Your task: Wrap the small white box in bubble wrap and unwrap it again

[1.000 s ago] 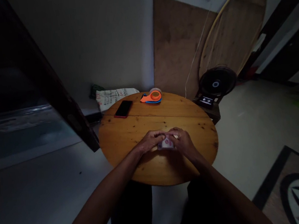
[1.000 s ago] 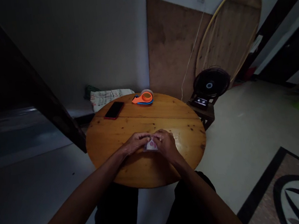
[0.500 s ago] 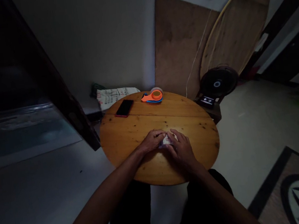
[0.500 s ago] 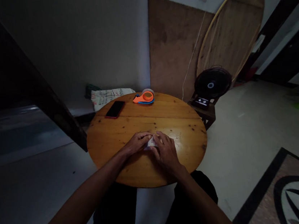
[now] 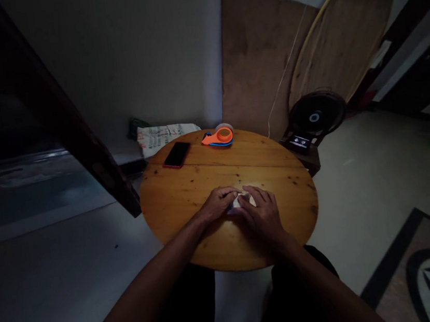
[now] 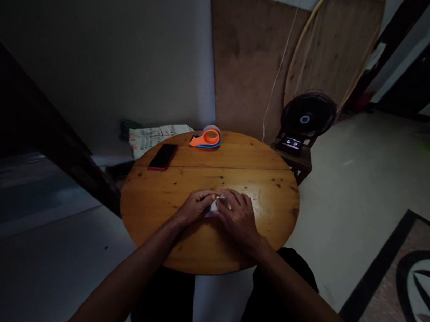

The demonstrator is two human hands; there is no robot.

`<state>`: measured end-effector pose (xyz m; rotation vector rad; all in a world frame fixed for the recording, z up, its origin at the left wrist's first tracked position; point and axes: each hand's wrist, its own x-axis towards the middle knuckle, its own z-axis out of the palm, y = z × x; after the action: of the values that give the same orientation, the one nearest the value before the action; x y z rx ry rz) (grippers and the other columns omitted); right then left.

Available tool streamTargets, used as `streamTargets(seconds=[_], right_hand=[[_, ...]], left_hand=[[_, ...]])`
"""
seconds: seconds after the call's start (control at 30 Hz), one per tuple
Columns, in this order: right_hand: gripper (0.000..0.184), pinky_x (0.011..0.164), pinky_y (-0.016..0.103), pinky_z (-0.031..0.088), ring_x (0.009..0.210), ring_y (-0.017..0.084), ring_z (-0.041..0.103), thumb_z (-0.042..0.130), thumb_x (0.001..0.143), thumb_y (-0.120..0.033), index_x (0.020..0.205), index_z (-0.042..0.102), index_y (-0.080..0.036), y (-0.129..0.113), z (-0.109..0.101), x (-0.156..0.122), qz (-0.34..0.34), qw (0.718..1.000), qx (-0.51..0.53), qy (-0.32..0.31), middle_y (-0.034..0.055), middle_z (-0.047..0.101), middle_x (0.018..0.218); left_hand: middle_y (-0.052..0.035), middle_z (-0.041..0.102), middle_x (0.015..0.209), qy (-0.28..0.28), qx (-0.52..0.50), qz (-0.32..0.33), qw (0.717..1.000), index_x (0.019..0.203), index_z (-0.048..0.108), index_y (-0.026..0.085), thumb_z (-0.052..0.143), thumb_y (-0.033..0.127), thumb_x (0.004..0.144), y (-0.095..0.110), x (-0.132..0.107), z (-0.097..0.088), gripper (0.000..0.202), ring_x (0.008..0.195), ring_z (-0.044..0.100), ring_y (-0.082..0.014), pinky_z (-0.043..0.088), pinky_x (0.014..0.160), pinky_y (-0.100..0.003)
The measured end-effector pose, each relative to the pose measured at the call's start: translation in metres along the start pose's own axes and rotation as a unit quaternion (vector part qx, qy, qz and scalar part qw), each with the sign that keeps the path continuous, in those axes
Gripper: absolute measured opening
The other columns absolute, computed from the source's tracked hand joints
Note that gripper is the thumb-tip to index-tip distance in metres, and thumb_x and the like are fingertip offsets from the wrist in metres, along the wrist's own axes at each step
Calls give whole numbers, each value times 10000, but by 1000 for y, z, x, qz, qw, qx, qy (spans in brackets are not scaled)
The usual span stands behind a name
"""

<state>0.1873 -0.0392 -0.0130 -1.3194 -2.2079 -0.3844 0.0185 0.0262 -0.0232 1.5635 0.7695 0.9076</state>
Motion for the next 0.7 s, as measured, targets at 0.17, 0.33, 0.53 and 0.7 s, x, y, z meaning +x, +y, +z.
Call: streamTargets(seconds=[0.17, 0.33, 0.53, 0.7], right_hand=[[162, 911, 396, 337, 1080, 228, 528, 530, 914, -297, 1001, 655, -241, -1, 4, 0, -2, 999, 16, 32, 85, 633, 1160], [93, 865, 373, 350, 968, 198, 557, 574, 892, -270, 897, 648, -215, -2, 9, 0, -15, 995, 28, 92, 70, 658, 1034], [102, 829, 366, 357, 928, 196, 544, 583, 884, -273, 823, 624, -202, -2, 9, -1, 0, 994, 51, 98, 69, 636, 996], [110, 828, 371, 350, 917, 200, 527, 580, 883, -278, 813, 628, -207, -3, 9, -3, 8, 994, 52, 91, 67, 624, 992]], left_hand=[[-46, 695, 876, 3, -5, -11, 1000, 938, 720, 123, 537, 363, 832, 2, 1, 1, 320, 800, 604, -157, 457, 733, -237], [-46, 683, 843, 14, 21, -2, 1000, 899, 717, 114, 542, 343, 830, 6, 1, 2, 297, 774, 585, -147, 443, 699, -226], [-43, 679, 837, 26, 22, -3, 999, 908, 719, 127, 551, 343, 825, 2, 1, 3, 286, 744, 576, -139, 439, 654, -218], [-44, 671, 815, 19, 8, -4, 1000, 937, 714, 126, 557, 386, 829, 3, -1, 5, 323, 723, 577, -136, 436, 638, -220]])
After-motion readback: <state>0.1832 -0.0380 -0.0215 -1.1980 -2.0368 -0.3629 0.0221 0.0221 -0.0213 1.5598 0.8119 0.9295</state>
